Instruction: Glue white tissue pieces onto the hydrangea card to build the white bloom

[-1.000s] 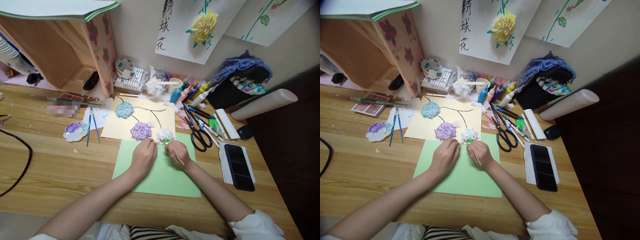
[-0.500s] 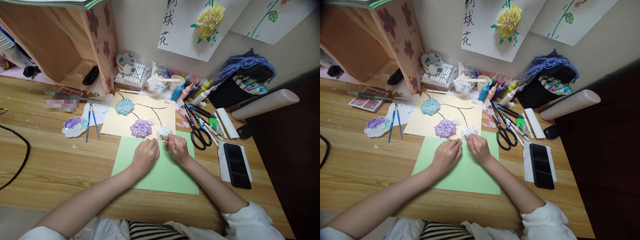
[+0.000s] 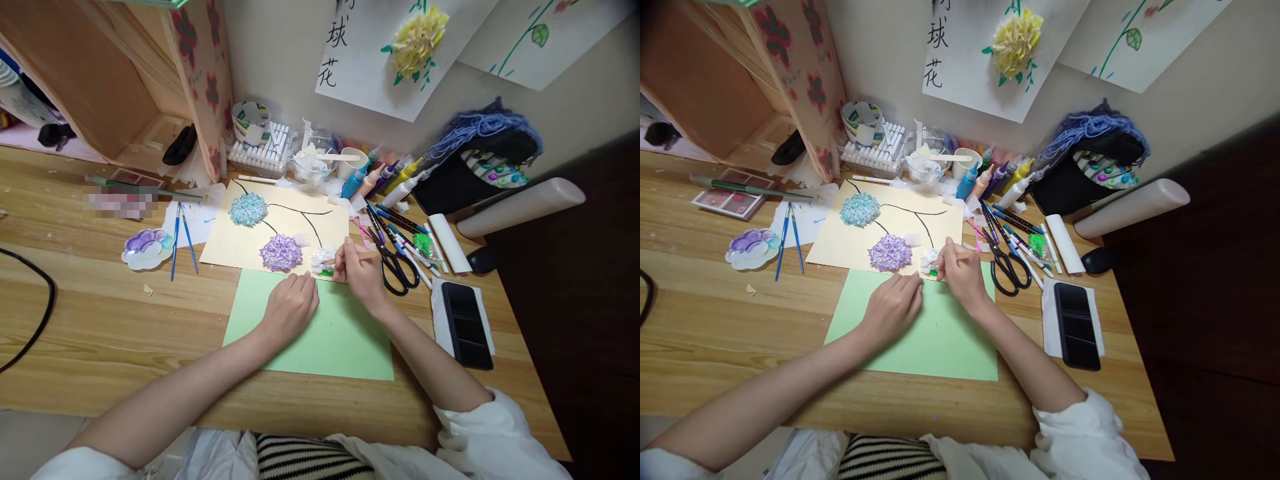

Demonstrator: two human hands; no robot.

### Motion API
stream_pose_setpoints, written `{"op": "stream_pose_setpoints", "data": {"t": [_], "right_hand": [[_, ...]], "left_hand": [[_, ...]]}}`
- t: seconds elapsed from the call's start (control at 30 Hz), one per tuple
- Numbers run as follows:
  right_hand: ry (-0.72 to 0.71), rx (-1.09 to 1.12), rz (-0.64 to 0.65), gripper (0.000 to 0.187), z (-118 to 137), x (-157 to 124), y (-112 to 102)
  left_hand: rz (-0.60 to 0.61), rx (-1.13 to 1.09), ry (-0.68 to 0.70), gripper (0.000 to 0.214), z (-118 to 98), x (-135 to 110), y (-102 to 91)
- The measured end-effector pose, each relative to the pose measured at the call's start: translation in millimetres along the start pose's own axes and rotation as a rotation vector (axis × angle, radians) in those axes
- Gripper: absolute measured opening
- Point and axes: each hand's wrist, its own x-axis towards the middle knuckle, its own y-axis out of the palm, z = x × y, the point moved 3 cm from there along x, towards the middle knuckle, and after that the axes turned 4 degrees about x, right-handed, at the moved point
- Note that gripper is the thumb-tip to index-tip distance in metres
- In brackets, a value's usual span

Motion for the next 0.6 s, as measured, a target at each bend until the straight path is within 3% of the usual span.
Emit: {"op": "stream_pose_setpoints", "data": {"t": [0.23, 0.6], "right_hand": [[-0.282, -0.149, 0.093, 0.046, -5.6, -30.0, -3.9], [-0.473, -0.295, 0.114, 0.038, -12.3, -27.6, 6.0]], "left_hand": [[-0.002, 0.050, 0.016, 0.019, 0.1, 0.2, -0.5], [-0.005, 0.011, 0.016, 0.019, 0.1, 0.3, -1.3]]}}
